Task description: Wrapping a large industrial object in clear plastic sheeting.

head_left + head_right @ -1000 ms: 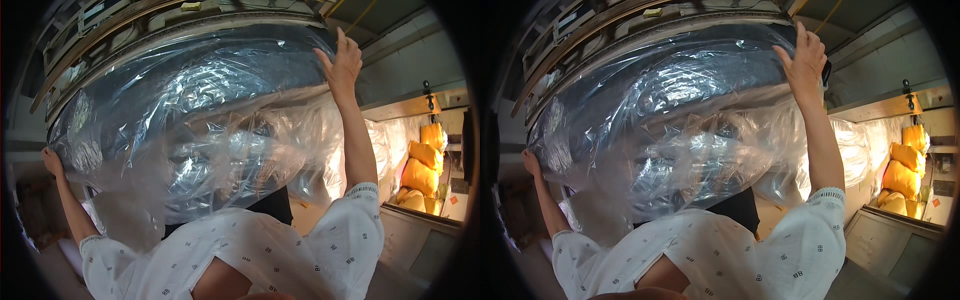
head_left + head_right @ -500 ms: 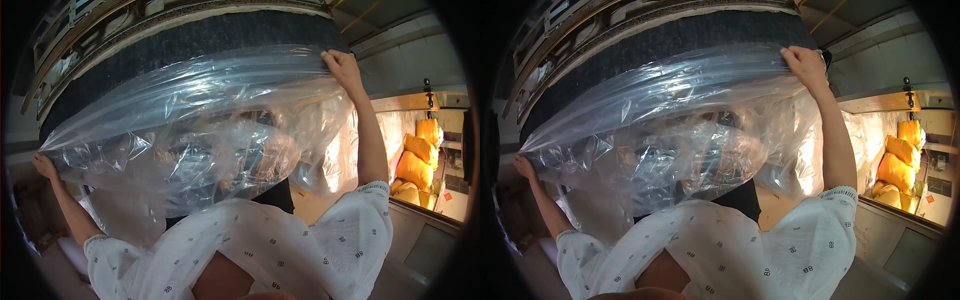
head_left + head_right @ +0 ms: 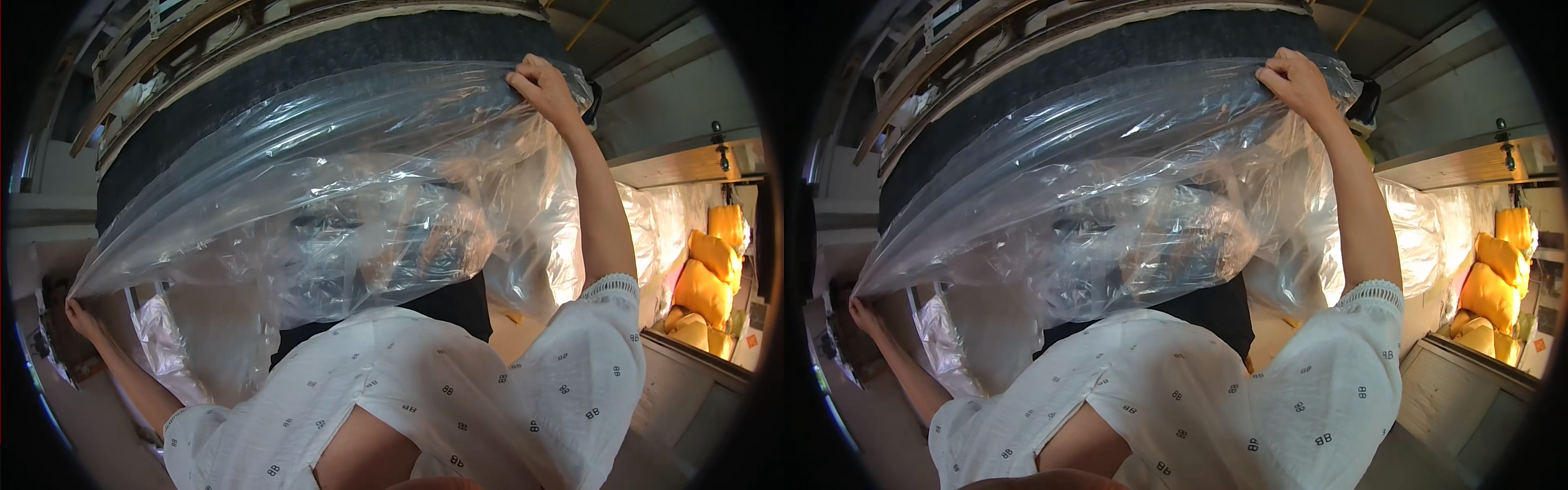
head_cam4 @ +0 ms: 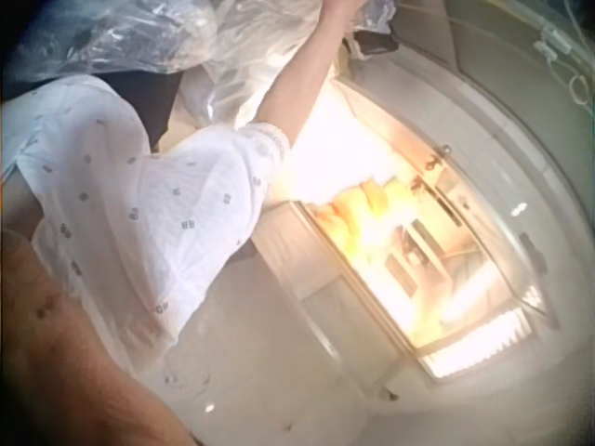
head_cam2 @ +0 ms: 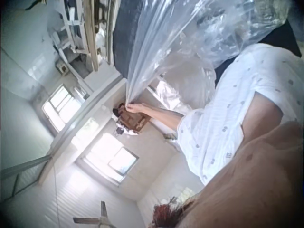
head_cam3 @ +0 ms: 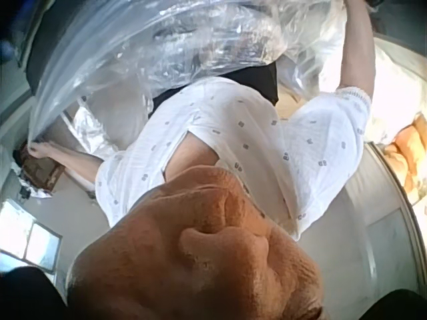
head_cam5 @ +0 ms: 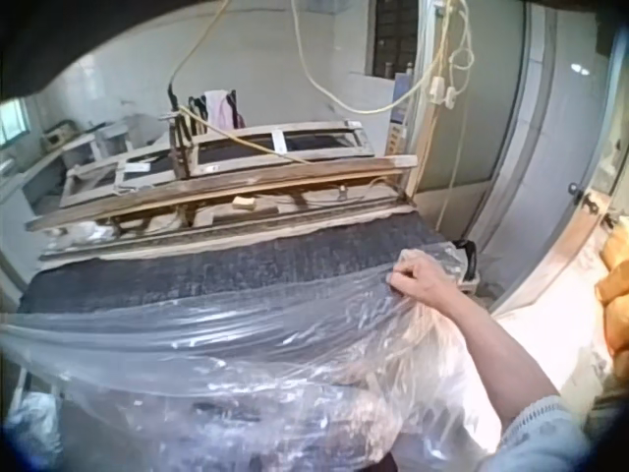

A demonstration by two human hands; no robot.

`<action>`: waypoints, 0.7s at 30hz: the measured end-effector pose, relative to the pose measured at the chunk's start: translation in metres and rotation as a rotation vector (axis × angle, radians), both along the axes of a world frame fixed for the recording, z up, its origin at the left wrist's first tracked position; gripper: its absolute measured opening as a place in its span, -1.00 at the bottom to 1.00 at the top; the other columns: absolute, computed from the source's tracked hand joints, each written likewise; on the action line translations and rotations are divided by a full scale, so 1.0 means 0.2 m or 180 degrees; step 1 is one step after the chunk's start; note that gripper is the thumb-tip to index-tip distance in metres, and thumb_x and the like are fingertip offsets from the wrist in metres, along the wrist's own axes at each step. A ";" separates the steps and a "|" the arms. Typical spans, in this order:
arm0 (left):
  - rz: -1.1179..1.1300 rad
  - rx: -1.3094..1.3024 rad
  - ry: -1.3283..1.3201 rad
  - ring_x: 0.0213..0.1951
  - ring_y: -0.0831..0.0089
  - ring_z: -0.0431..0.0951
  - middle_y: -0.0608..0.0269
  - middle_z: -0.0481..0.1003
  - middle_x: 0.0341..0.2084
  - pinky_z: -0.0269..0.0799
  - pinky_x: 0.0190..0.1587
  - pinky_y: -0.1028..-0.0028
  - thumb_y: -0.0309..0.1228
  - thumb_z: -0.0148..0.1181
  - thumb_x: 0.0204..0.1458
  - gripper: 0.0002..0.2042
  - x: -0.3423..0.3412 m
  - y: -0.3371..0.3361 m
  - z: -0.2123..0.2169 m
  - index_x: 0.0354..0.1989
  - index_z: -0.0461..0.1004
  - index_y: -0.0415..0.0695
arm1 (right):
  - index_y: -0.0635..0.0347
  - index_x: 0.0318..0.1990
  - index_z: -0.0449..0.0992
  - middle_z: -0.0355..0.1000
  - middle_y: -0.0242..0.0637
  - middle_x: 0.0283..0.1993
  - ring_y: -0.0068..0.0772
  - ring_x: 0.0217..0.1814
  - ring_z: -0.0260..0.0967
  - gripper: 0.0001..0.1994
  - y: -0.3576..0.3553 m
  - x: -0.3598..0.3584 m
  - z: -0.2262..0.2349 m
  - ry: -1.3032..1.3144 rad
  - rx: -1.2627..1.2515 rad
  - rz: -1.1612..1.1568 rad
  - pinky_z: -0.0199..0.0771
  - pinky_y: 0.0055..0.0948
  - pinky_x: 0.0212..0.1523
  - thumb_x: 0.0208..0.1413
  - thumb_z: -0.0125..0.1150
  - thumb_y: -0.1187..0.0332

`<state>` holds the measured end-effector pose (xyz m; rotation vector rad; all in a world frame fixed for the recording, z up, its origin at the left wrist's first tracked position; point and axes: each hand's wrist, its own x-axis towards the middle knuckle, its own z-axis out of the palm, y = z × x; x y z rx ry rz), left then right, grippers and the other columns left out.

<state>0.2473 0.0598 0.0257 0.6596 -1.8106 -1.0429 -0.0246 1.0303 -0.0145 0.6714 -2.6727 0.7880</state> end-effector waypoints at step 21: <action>-0.0323 0.0687 -0.0645 -0.11 0.53 0.35 0.34 0.37 -0.15 0.27 -0.02 0.53 -0.26 0.11 0.05 -0.66 0.35 0.28 -0.28 -0.04 0.36 -0.15 | 0.21 -0.33 0.46 0.39 -0.40 -0.44 -0.57 -0.36 0.31 -0.82 0.00 -0.29 -0.05 -0.0998 -0.0520 -0.0132 0.30 -0.56 -0.29 -0.09 0.20 0.34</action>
